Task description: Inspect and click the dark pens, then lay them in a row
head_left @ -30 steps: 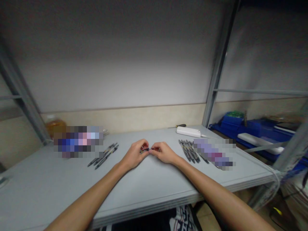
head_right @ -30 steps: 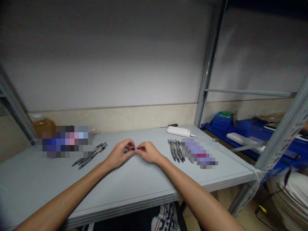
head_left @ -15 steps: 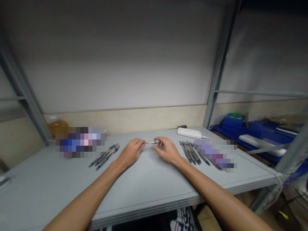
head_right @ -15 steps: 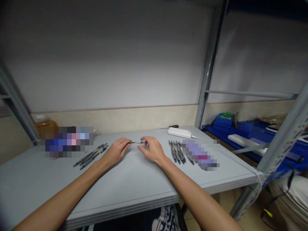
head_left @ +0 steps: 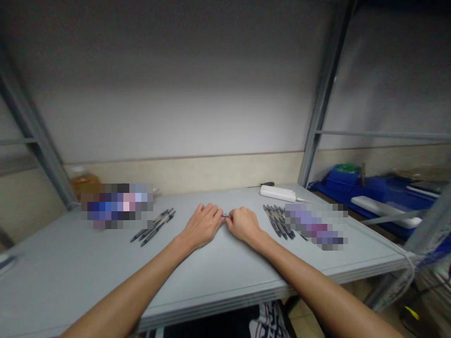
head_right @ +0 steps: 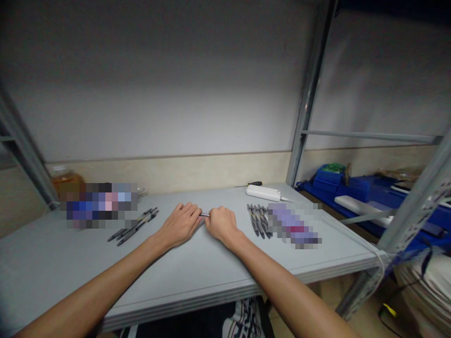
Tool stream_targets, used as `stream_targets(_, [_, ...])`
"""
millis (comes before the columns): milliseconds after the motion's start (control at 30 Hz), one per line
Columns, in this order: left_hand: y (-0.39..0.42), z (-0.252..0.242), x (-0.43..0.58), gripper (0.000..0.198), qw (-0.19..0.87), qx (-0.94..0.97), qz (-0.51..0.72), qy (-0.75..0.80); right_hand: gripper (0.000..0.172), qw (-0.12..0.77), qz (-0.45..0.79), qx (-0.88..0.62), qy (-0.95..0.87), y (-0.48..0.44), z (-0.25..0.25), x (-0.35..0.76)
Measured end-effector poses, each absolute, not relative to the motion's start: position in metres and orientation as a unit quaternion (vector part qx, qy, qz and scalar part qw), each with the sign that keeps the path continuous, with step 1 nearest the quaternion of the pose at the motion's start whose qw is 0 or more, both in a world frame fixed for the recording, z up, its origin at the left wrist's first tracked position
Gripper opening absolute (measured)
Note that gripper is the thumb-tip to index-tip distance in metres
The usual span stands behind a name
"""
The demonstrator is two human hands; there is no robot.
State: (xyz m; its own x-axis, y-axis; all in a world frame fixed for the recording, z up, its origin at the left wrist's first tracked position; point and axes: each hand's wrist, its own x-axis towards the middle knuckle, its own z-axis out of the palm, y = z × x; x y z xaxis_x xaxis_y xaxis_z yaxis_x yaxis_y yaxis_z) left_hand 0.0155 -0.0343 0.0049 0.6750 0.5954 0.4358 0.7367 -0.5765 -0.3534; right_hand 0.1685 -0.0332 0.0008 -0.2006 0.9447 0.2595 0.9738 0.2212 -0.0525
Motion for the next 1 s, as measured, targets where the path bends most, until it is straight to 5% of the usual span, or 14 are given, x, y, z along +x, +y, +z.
stream_targets(233, [-0.029, -0.004, 0.016, 0.034, 0.146, -0.884, -0.122, -0.428, 0.040, 0.091, -0.104, -0.577, -0.805, -0.031, 0.003, 0.170])
stream_targets(467, [-0.028, -0.005, 0.012, 0.041, -0.076, -0.878, -0.195, -0.430, 0.042, 0.087, -0.141, -0.534, -0.829, -0.029, 0.006, 0.174])
stream_targets(633, [-0.026, -0.001, 0.004, 0.025, -0.046, -0.871, -0.288, -0.395, 0.039, 0.107, -0.117, -0.593, -0.789, -0.025, 0.005, 0.179])
stream_targets(767, [-0.019, -0.003, 0.001, 0.032, -0.015, -0.871, -0.296, -0.393, 0.040, 0.108, -0.088, -0.601, -0.787, -0.025, 0.005, 0.183])
stream_targets(900, [-0.018, -0.004, 0.001, 0.044, -0.089, -0.844, -0.302, -0.433, 0.038, 0.109, -0.083, -0.595, -0.792, -0.025, 0.005, 0.184])
stream_targets(1000, [-0.018, -0.003, -0.002, 0.035, -0.134, -0.815, -0.355, -0.438, 0.033, 0.113, -0.083, -0.599, -0.789, -0.023, 0.003, 0.186])
